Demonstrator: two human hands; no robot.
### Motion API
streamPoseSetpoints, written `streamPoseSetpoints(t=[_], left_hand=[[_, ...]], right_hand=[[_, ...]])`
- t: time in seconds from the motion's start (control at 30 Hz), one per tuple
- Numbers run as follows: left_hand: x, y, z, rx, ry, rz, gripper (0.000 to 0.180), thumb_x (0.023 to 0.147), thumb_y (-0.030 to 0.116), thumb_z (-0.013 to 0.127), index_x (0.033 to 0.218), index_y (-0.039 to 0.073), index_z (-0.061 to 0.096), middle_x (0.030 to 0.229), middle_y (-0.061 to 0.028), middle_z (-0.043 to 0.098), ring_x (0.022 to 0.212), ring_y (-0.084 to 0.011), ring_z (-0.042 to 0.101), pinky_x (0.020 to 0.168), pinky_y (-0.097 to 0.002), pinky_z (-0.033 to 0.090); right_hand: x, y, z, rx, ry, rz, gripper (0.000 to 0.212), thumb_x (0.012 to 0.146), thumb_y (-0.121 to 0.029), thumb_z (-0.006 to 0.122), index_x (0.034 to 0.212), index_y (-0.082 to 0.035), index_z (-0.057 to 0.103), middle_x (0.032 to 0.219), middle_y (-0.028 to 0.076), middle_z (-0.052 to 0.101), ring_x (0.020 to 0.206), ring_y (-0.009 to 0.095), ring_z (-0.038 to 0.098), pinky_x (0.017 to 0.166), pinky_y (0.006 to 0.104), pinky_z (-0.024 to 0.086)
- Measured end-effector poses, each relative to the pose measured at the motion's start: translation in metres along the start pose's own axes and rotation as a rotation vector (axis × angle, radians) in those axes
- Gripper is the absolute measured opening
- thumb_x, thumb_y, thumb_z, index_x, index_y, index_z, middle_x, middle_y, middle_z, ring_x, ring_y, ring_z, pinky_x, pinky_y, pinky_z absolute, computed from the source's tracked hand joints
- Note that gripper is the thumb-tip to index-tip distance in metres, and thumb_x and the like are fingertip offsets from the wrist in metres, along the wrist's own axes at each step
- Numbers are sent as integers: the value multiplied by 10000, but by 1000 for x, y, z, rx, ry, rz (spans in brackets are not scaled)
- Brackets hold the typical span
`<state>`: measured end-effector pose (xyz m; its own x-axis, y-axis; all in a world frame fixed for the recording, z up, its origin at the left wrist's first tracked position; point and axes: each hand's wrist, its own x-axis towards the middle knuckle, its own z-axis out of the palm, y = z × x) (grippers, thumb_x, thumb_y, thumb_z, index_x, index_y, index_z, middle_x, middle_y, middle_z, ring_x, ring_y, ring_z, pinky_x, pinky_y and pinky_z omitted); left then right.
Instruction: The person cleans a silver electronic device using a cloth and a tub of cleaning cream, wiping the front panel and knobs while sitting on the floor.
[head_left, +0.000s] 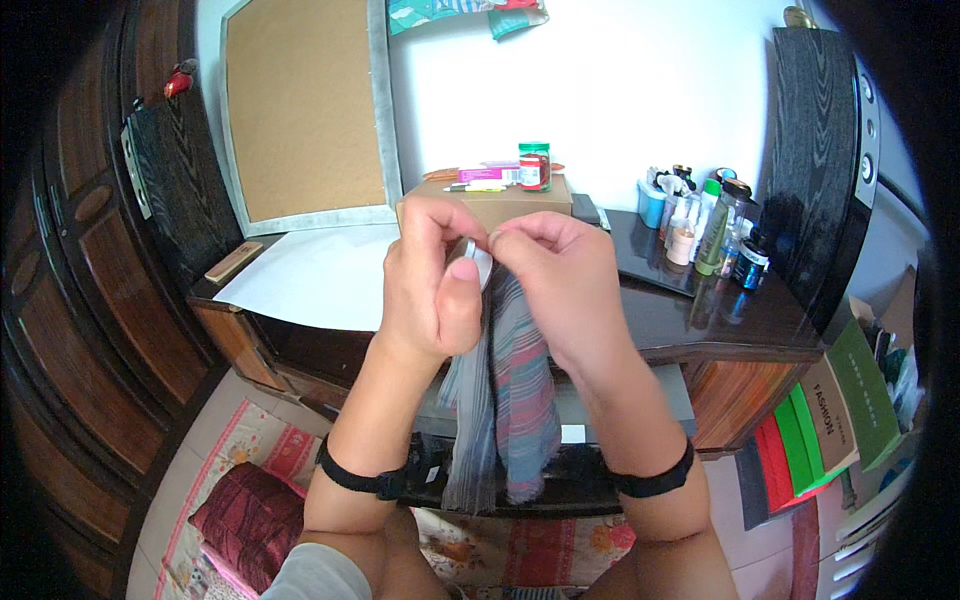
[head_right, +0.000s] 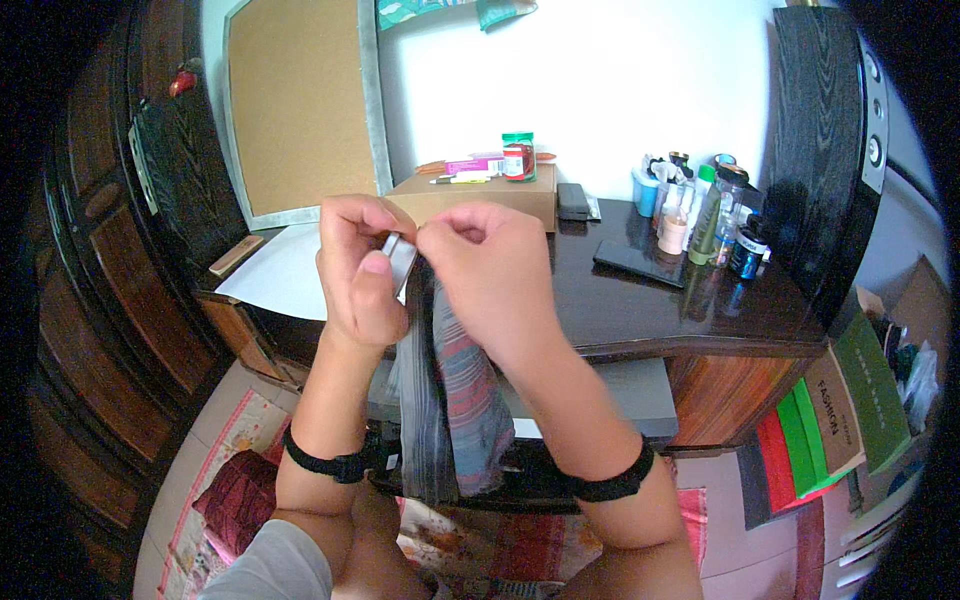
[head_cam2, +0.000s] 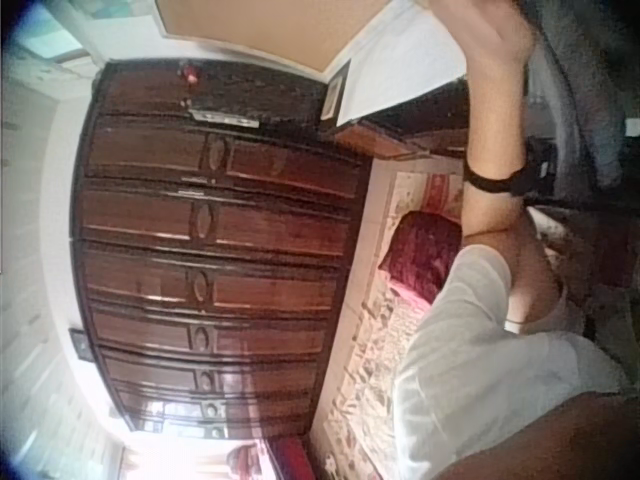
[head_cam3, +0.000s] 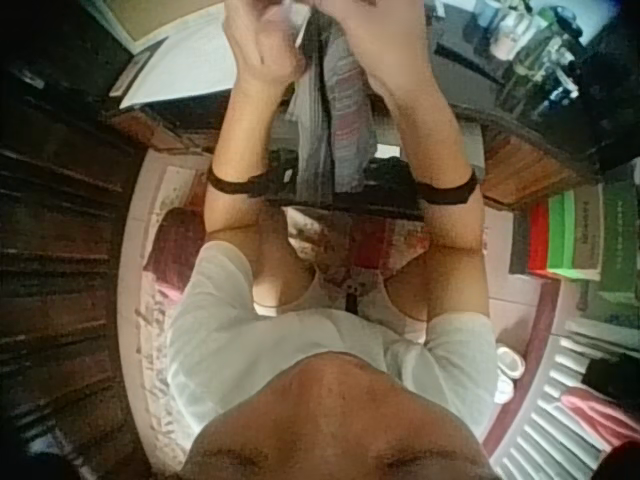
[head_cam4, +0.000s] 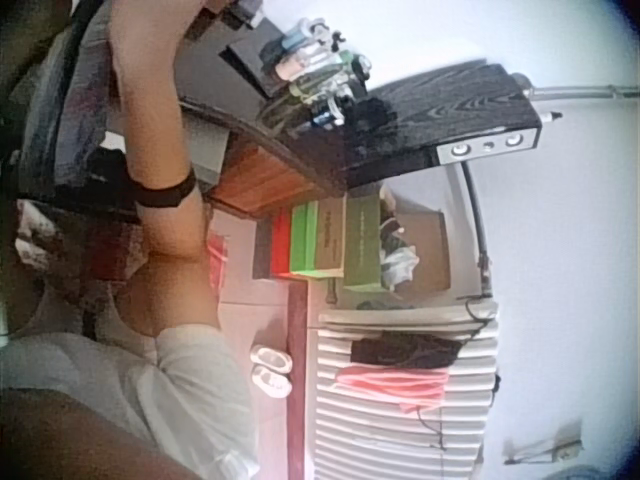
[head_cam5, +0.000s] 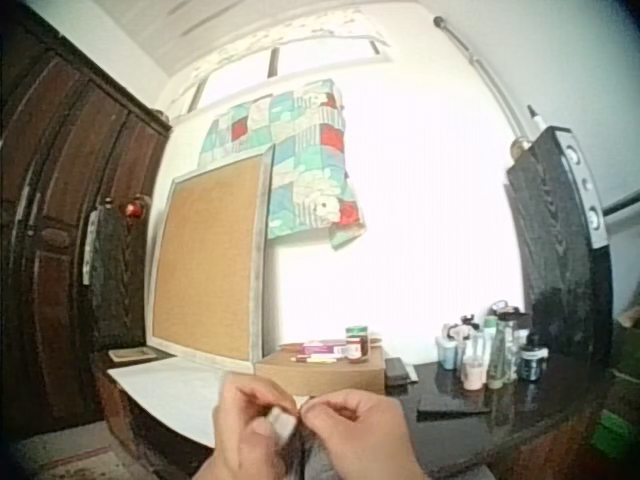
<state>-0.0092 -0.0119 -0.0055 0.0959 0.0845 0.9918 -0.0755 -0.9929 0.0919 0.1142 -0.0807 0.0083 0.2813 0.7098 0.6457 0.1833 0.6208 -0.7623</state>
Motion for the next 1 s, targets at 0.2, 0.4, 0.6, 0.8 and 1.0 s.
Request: streamPoseSetpoints(t=[0.2, 0.4, 0.6, 0.8, 1.0], left_hand=[[13, 10, 5, -465, 207, -390, 275, 888, 267, 340, 1070, 75, 415, 774, -154, 582, 655, -174, 507, 548, -284, 427], [13, 8, -1, -816, 143, -523, 262, 907, 303, 333, 1051, 127, 464, 764, -143, 571, 504, -174, 439, 427, -272, 351], [16, 5, -2, -1081, -16, -503, 323, 928, 317, 355, 1102, 106, 526, 830, -138, 546, 516, -171, 423, 419, -265, 342], [14, -7, -7, -1304, -142, -587, 356, 948, 297, 406, 1156, 40, 540, 939, -151, 534, 614, -180, 445, 448, -269, 367], [12, -4, -5, -1277, -125, -625, 389, 1006, 350, 401, 1159, 20, 539, 980, -154, 526, 676, -188, 459, 488, -269, 396]], right_hand=[[1, -13, -23, 274, -73, 54, 117, 850, -72, 682, 939, 3, 682, 858, 30, 680, 763, 84, 619, 704, 223, 485], [1, -7, -29, 241, -134, -58, 109, 880, -101, 677, 929, -5, 659, 836, -2, 653, 752, 44, 564, 675, 205, 441], [7, 0, -34, 144, -141, -108, 97, 912, -104, 640, 931, -12, 617, 814, 7, 635, 753, 65, 569, 676, 235, 448], [15, 10, -47, -351, 45, -176, 137, 948, -127, 558, 1000, -5, 525, 787, 80, 584, 725, 156, 554, 668, 300, 447], [26, 20, -67, -262, 47, -103, 164, 945, -120, 564, 1031, 10, 513, 762, 106, 636, 698, 155, 609, 623, 302, 469]])
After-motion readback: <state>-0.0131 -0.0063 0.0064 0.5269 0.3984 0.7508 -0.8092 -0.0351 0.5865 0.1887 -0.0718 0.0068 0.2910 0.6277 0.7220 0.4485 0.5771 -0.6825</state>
